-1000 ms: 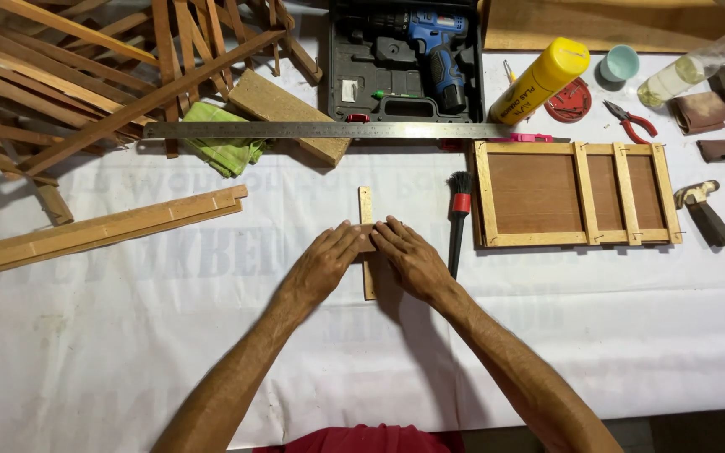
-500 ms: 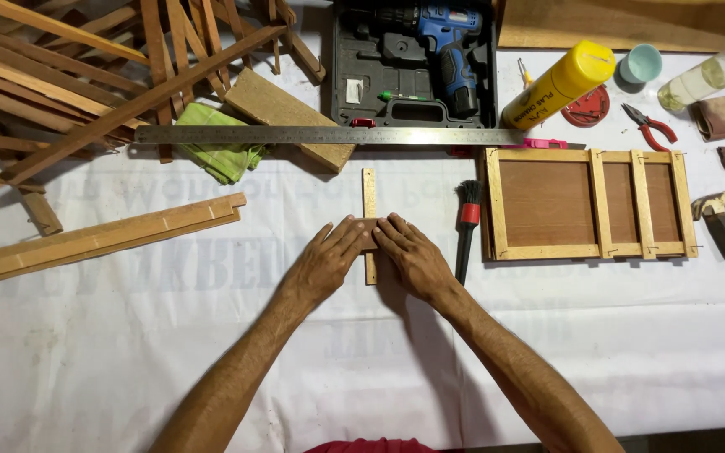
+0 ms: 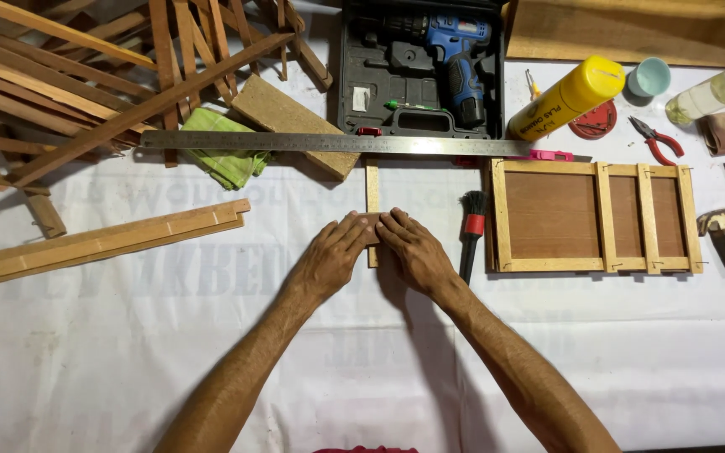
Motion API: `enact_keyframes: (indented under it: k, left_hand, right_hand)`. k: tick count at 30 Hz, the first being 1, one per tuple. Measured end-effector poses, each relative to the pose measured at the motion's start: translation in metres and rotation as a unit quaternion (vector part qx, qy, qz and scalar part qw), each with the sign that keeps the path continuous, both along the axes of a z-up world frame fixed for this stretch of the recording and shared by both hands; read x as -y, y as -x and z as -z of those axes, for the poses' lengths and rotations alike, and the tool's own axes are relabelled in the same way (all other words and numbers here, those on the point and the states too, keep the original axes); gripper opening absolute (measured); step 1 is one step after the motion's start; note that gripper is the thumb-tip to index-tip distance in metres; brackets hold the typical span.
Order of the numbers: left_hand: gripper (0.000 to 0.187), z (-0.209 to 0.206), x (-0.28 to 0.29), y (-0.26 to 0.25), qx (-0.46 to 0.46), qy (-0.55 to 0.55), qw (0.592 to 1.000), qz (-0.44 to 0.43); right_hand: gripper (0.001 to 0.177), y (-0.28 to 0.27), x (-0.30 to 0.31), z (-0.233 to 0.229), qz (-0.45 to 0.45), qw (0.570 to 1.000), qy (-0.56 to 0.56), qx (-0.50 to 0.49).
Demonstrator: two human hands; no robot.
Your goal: The person is assembling a small wooden frame or box, measuring, sanding, and hammering small pieces of wood together.
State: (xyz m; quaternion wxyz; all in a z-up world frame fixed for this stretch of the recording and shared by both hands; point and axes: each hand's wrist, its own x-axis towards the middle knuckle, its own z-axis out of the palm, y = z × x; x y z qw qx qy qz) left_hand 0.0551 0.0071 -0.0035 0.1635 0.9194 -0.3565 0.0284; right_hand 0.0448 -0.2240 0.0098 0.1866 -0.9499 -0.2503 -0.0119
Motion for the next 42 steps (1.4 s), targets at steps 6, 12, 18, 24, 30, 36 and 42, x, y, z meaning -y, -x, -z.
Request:
enact_keyframes:
  k: [6,12,18,24,30,36,42]
  left_hand:
    - [0.042,-0.023,0.000,0.029,-0.024,0.034,0.999,0.025]
    - [0.036,-0.072,-0.011,-0.004,-0.136,0.099,0.978,-0.121]
    - [0.049,-0.060,-0.012,-0.058,0.141,0.161,0.963,-0.164]
    - [0.029,-0.023,-0.011,-0.093,0.174,0.059,0.972,-0.148]
    - [0.011,-0.022,-0.006,-0.105,0.232,0.031,0.970,-0.061]
    - [0.008,-0.008,0.001,-0.107,0.222,-0.013,0.973,-0.065]
    - [0.014,-0.015,0.000,-0.108,0.176,0.034,0.980,-0.090]
  right_hand:
    - [0.054,0.022,-0.008,-0.028,-0.029,0.998,0.050,0.000]
    - [0.038,-0.016,-0.014,-0.023,0.090,0.989,-0.089,-0.077]
    - [0.058,-0.058,-0.029,-0.004,0.156,0.975,-0.145,-0.059]
    - [0.051,-0.052,-0.032,-0.006,0.180,0.964,-0.150,-0.129]
    - [0.054,-0.026,-0.031,-0.033,0.192,0.954,-0.141,-0.183]
    - [0.051,-0.013,-0.029,-0.044,0.197,0.944,-0.142,-0.222]
    - [0.053,-0.021,-0.024,-0.039,0.189,0.940,-0.155,-0.236]
